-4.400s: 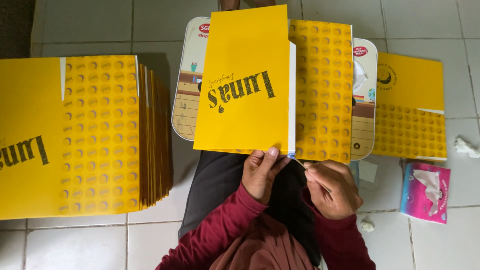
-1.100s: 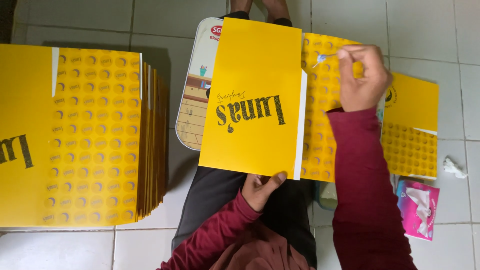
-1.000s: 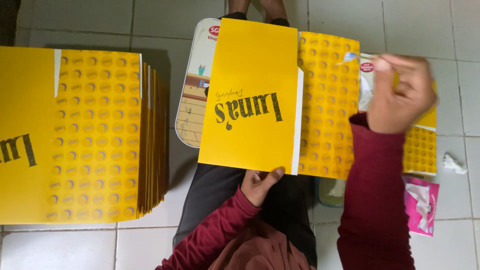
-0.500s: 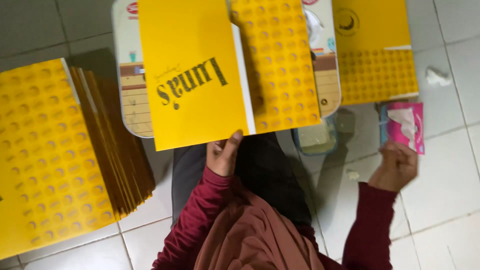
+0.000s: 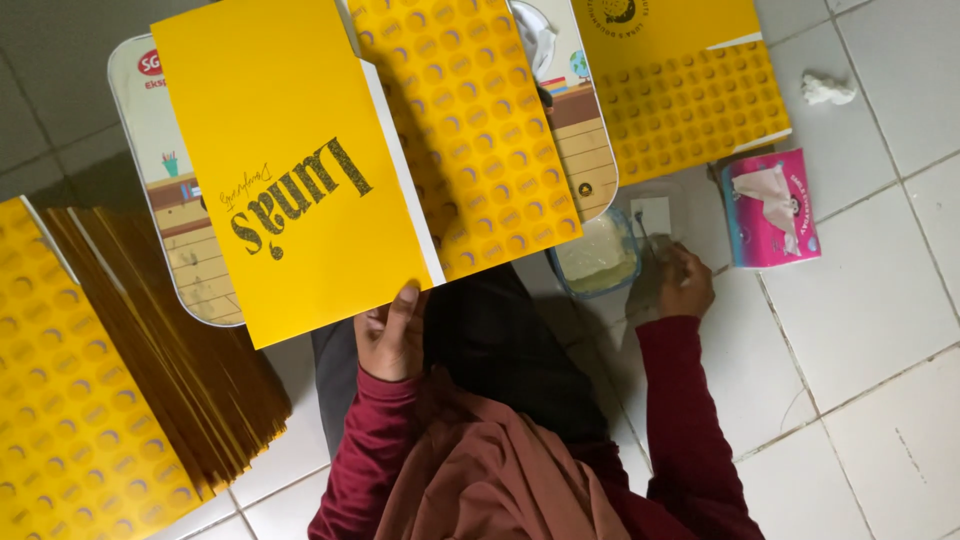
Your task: Applying glue to the edges of cardboard folders and folding them for assembly
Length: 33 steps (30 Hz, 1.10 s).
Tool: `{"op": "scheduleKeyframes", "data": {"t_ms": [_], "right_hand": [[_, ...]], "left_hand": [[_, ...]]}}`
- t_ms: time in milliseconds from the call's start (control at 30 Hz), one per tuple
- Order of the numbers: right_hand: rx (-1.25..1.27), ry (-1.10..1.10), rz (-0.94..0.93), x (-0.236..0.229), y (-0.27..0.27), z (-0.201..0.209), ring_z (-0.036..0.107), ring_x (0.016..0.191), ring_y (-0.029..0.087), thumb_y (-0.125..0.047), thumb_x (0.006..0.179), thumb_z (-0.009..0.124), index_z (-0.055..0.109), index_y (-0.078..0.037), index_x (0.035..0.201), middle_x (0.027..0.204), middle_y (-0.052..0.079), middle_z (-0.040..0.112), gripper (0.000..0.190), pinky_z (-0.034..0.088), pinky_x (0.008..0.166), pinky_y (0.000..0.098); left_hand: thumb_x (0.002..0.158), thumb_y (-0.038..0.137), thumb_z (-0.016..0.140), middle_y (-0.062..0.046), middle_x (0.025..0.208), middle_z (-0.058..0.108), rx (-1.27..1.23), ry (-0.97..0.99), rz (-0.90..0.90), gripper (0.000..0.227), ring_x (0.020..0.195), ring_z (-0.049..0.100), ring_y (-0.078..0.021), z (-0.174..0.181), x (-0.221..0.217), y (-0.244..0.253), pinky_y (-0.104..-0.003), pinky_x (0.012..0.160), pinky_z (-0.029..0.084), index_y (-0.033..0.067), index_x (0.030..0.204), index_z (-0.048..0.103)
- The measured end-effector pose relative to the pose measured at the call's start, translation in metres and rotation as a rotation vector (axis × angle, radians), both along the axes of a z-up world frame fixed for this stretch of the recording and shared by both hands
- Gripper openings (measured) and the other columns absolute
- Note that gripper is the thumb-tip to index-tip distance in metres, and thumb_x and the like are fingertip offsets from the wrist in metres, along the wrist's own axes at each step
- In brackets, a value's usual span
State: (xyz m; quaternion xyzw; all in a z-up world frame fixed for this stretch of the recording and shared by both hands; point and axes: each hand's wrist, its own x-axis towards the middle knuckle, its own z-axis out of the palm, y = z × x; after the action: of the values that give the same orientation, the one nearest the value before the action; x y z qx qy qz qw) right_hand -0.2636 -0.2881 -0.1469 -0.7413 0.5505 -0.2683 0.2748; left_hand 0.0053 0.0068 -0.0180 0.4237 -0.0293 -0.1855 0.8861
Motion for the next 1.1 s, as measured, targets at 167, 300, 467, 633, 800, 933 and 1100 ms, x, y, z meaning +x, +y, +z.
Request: {"op": "scheduleKeyframes", "data": {"t_ms": [167,300,467,633,800,933,1100], "right_hand": [[-0.066,0.099,-0.037,-0.089,-0.008,-0.025,0.060,0.107,0.023,-0.006,0.102,0.068,0.072,-0.016,0.118,0.107,0.003,0.069,0.019,0.050,0.098,0.0374],[0.110,0.332,0.075,-0.109,0.005,-0.018,0.056,0.122,0.041,-0.019,0.094,0.079,0.067,-0.006,0.134,0.129,0.021,0.059,0.044,0.047,0.107,0.0520],[0.231,0.315,0.170,-0.120,0.027,-0.043,0.064,0.100,0.032,-0.015,0.103,0.068,0.073,-0.016,0.115,0.111,0.013,0.068,0.013,0.053,0.093,0.0472],[0.657,0.306,0.430,-0.045,0.066,0.053,0.073,0.103,0.042,-0.028,0.094,0.074,0.079,-0.010,0.116,0.113,0.028,0.076,0.029,0.057,0.096,0.0536],[0.448,-0.105,0.566,0.042,0.098,0.118,0.077,0.090,0.023,-0.018,0.092,0.078,0.082,-0.006,0.111,0.103,0.017,0.081,0.023,0.063,0.083,0.0407],[0.475,-0.371,0.532,0.105,0.129,0.120,0.076,0.081,0.021,-0.010,0.098,0.070,0.075,0.003,0.111,0.095,0.022,0.079,0.019,0.064,0.080,0.0368],[0.390,-0.662,0.482,0.151,0.163,0.112,0.075,0.071,0.025,-0.005,0.100,0.066,0.063,0.010,0.111,0.090,0.026,0.075,0.019,0.064,0.065,0.0354]], "left_hand": [[0.092,-0.008,0.069,-0.003,0.097,0.072,0.017,-0.004,0.003,0.036,0.086,0.072,-0.0126,0.025,-0.001,-0.004,-0.037,0.087,0.064,0.0075,0.125,0.068],[0.094,-0.009,0.066,-0.005,0.104,0.072,0.010,0.000,0.007,0.039,0.095,0.073,-0.0162,0.016,-0.002,0.000,-0.040,0.094,0.063,0.0068,0.129,0.066],[0.092,-0.008,0.067,-0.006,0.112,0.073,-0.018,0.003,0.035,0.043,0.103,0.072,-0.0204,0.002,-0.007,-0.005,-0.045,0.098,0.061,0.0059,0.133,0.064],[0.091,-0.007,0.067,-0.008,0.114,0.074,-0.040,0.022,0.068,0.043,0.107,0.071,-0.0219,-0.019,-0.008,-0.006,-0.045,0.097,0.059,0.0046,0.133,0.066],[0.091,-0.005,0.068,-0.011,0.123,0.072,-0.051,0.008,0.030,0.051,0.116,0.066,-0.0249,-0.023,-0.007,-0.006,-0.052,0.103,0.054,0.0040,0.140,0.061],[0.090,-0.005,0.069,-0.013,0.126,0.071,-0.043,-0.018,0.039,0.053,0.118,0.066,-0.0280,-0.034,-0.009,-0.002,-0.053,0.104,0.053,0.0030,0.141,0.060],[0.093,0.001,0.069,-0.011,0.129,0.069,-0.022,-0.051,0.011,0.048,0.121,0.064,-0.0263,-0.017,-0.004,0.002,-0.048,0.107,0.051,0.0038,0.140,0.060]]}}
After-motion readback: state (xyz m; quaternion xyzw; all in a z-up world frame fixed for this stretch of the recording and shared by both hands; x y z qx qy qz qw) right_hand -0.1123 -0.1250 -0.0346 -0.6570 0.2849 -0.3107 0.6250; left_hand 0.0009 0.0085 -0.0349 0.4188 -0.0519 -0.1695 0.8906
